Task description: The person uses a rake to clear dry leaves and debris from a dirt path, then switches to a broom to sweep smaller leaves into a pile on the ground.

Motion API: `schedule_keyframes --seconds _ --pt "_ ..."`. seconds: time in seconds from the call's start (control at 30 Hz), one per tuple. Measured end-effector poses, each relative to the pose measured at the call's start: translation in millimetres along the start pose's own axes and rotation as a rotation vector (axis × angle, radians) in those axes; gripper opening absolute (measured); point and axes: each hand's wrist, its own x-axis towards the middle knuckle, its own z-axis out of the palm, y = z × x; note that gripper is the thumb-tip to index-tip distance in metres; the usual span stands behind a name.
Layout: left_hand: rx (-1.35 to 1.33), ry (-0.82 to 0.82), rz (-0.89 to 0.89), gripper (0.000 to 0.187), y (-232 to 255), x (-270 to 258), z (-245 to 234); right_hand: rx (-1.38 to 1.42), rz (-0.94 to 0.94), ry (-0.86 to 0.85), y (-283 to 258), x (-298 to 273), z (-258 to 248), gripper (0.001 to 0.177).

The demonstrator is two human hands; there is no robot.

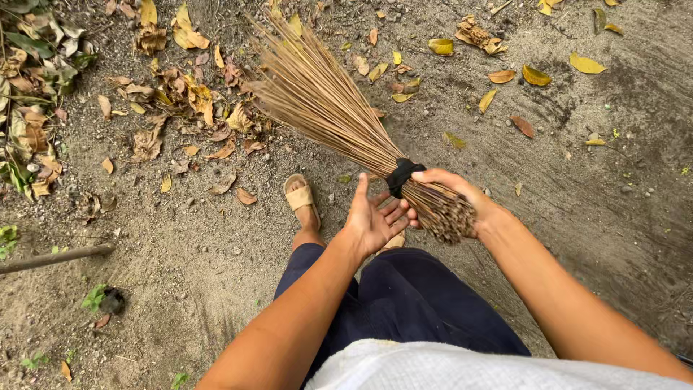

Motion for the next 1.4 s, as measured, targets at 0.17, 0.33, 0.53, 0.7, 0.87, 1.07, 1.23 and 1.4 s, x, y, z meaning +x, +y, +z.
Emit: schedule_keyframes --seconds 0.17,0.33,0.53,0.7,0.87,1.07,1.23,1.4 --pt "0.16 -0.169 -0.111 0.068 26 37 -12 0.027 -0.013 0.161 3 7 40 0.037" --pt "0.144 -0.198 -0.152 0.052 86 31 -24 0.077 0.001 0.652 -8 85 3 0.03" --pt "0.001 -0.258 0.002 0.049 203 -12 -96 0.32 0.045 0.306 -60 213 -8 0.034" --pt "-0.157 -0.007 0.119 0.08 278 -48 -123 0.113 0.041 -0.03 -82 351 171 0.028" --pt "-0.217 -0.087 0.176 0.092 329 -51 -95 0.076 0.087 -0.133 -100 303 241 0.037" --pt "-0.045 -0.559 -0.1 0.059 303 -23 -76 0.03 0.01 0.29 -66 212 251 0.033" --pt "0.0 -0.269 -0.269 0.037 297 19 -69 0.283 0.052 0.402 -44 254 238 0.019" --pt "-0.014 -0.046 0.219 0.012 419 45 -159 0.254 0.159 0.055 -48 376 291 0.019"
